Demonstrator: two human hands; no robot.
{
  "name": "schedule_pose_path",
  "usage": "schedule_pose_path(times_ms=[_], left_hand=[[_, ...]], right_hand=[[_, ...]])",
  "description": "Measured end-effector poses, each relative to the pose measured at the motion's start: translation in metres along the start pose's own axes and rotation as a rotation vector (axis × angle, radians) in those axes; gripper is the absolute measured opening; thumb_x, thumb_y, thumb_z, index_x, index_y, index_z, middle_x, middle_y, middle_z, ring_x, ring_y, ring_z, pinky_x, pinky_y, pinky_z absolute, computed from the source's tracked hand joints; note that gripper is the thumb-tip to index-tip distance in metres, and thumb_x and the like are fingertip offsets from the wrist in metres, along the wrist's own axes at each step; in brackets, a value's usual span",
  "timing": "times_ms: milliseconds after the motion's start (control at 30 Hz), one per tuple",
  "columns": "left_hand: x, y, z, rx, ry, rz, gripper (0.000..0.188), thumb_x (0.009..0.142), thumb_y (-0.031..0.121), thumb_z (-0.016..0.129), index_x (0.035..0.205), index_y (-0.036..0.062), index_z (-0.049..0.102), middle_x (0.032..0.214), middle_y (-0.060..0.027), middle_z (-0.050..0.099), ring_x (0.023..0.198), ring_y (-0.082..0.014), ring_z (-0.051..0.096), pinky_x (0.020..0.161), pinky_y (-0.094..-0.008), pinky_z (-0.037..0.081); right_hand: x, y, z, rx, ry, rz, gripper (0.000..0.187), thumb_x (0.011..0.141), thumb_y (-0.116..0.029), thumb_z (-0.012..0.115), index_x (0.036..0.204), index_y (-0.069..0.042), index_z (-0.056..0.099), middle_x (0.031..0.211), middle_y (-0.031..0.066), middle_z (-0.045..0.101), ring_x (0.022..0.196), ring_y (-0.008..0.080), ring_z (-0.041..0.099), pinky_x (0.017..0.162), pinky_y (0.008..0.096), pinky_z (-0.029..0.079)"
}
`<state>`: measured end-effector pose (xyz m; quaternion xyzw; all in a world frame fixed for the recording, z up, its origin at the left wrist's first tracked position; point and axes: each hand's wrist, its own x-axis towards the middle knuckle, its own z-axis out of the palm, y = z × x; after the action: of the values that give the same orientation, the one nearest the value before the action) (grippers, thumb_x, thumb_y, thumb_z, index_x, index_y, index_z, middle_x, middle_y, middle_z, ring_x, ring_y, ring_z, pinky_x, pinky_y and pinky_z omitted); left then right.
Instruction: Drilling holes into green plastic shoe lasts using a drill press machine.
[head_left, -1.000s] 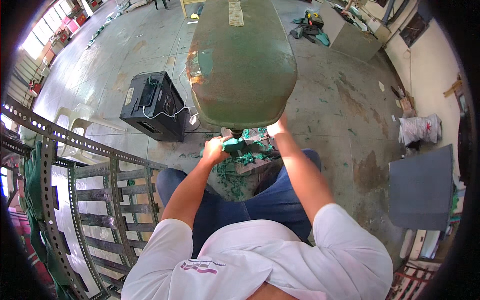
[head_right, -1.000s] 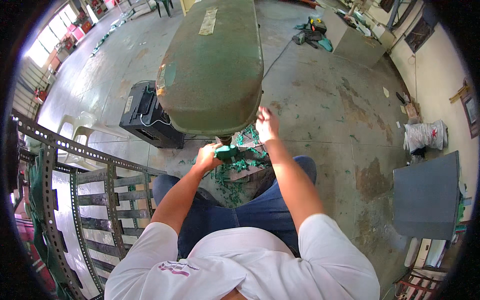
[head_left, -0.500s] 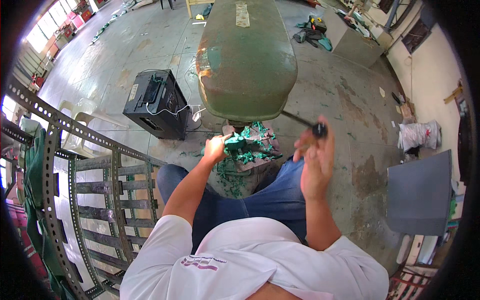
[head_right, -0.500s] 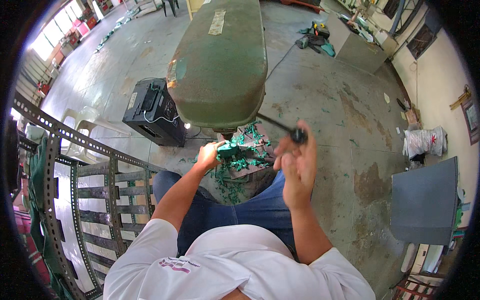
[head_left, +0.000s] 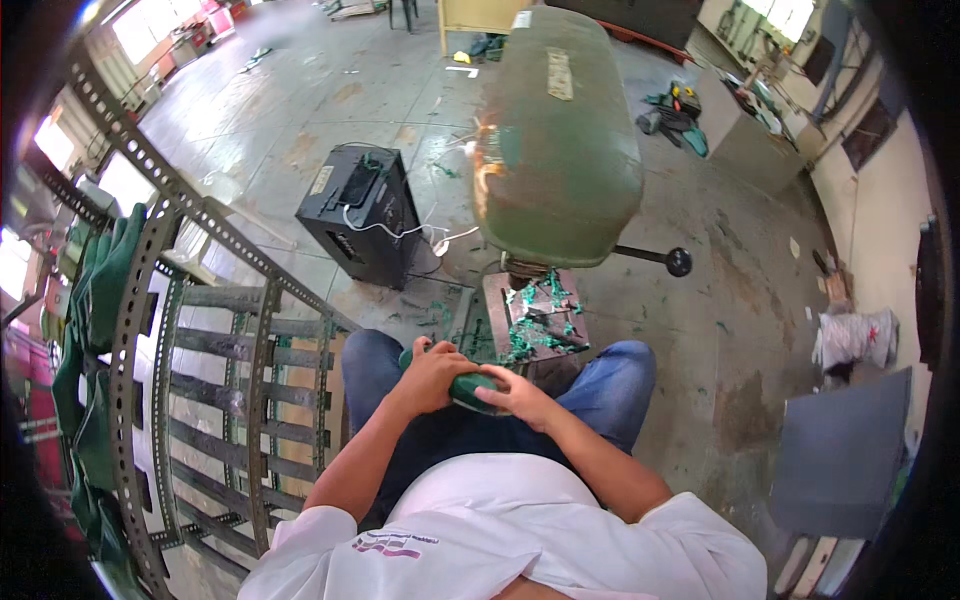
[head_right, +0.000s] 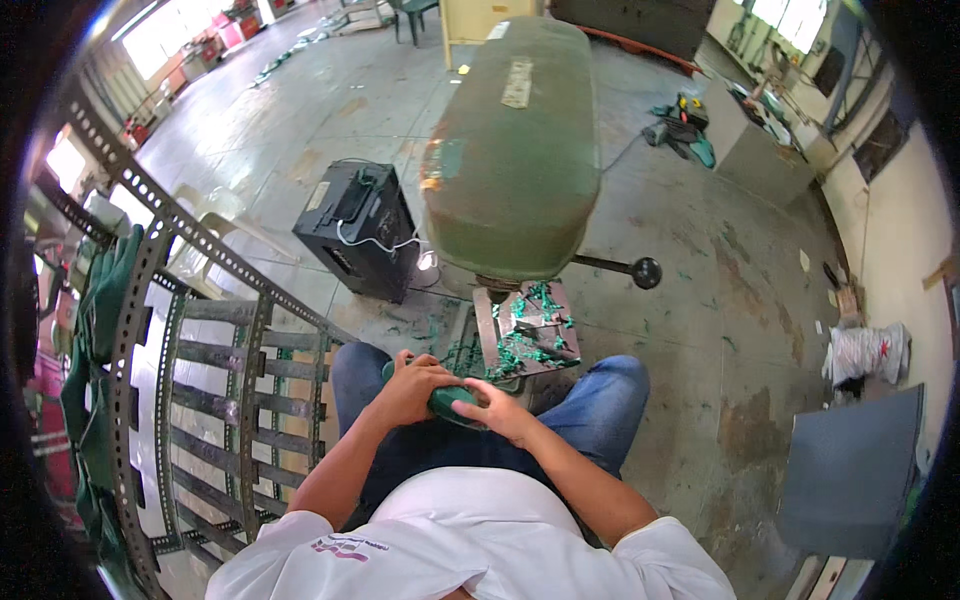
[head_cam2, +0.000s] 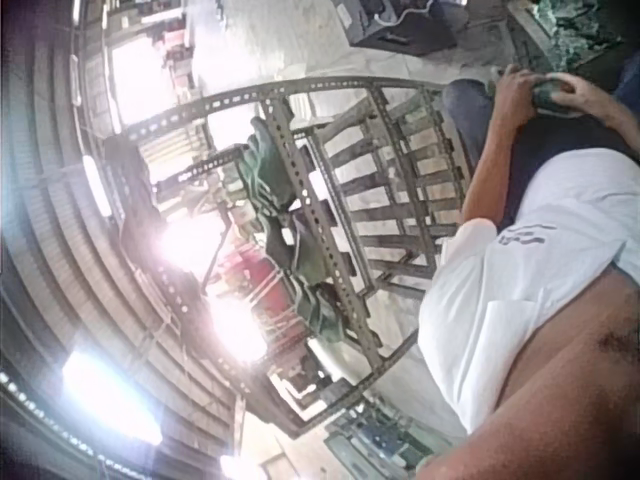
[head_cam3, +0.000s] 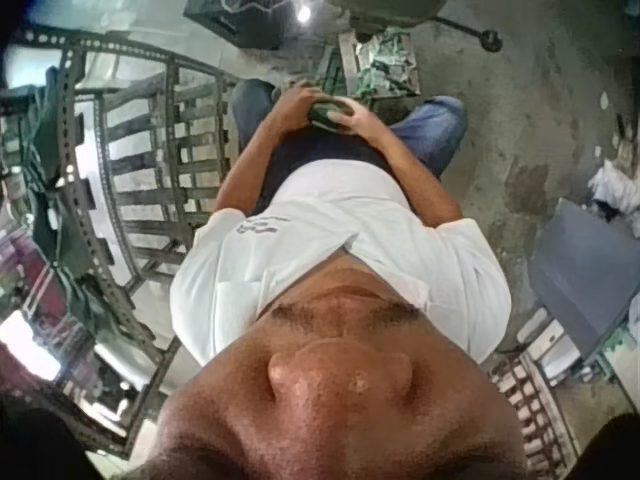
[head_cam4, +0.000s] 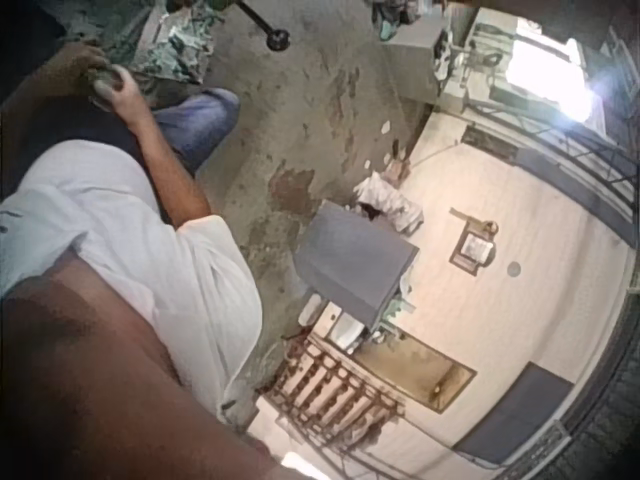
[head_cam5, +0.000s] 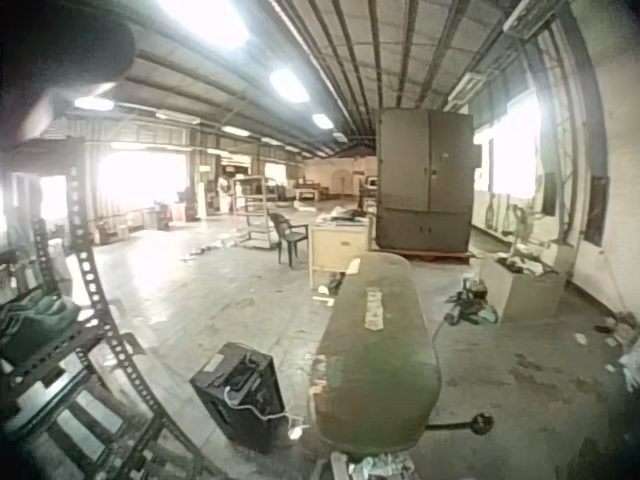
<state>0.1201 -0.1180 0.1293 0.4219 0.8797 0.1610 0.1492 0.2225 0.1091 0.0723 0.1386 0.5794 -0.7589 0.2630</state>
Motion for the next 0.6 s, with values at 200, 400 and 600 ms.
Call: schedule_pose_path(times_ms=[200,400,600], left_hand=[[-0.051,0.027,-0.06,0.169,0.377,-0.127,0.098,0.076,0.003,0.082,0.166,0.0241,0.049,0.172,-0.0136,0.038,0.159,-0.0365,0.034,0.125,-0.0635,0.023],[-0.079,0.041,-0.081,-0.931,0.955,-0.491,0.093,0.104,0.017,0.076,0.176,0.0072,0.019,0.161,-0.0184,0.047,0.147,-0.0306,0.049,0.12,-0.0441,0.043],[-0.129,0.073,-0.148,-0.74,0.914,-0.399,0.109,0.103,0.04,0.079,0.175,-0.0026,0.009,0.154,-0.0287,0.055,0.14,-0.0341,0.058,0.119,-0.0448,0.045]], right_hand=[[0.004,-0.067,0.05,-0.041,-0.294,-0.052,0.068,0.095,-0.029,0.089,0.149,-0.004,0.055,0.115,0.0078,0.072,0.095,0.0186,0.073,0.076,0.0333,0.061],[0.007,-0.105,0.097,-0.256,-0.222,-0.47,0.09,0.094,-0.02,0.09,0.164,-0.003,0.036,0.138,0.0128,0.063,0.128,0.0223,0.063,0.11,0.0401,0.053],[-0.001,-0.125,0.131,-0.351,-0.498,-0.766,0.095,0.092,-0.012,0.091,0.169,-0.006,0.035,0.158,0.0164,0.055,0.137,0.0235,0.062,0.113,0.0393,0.054]])
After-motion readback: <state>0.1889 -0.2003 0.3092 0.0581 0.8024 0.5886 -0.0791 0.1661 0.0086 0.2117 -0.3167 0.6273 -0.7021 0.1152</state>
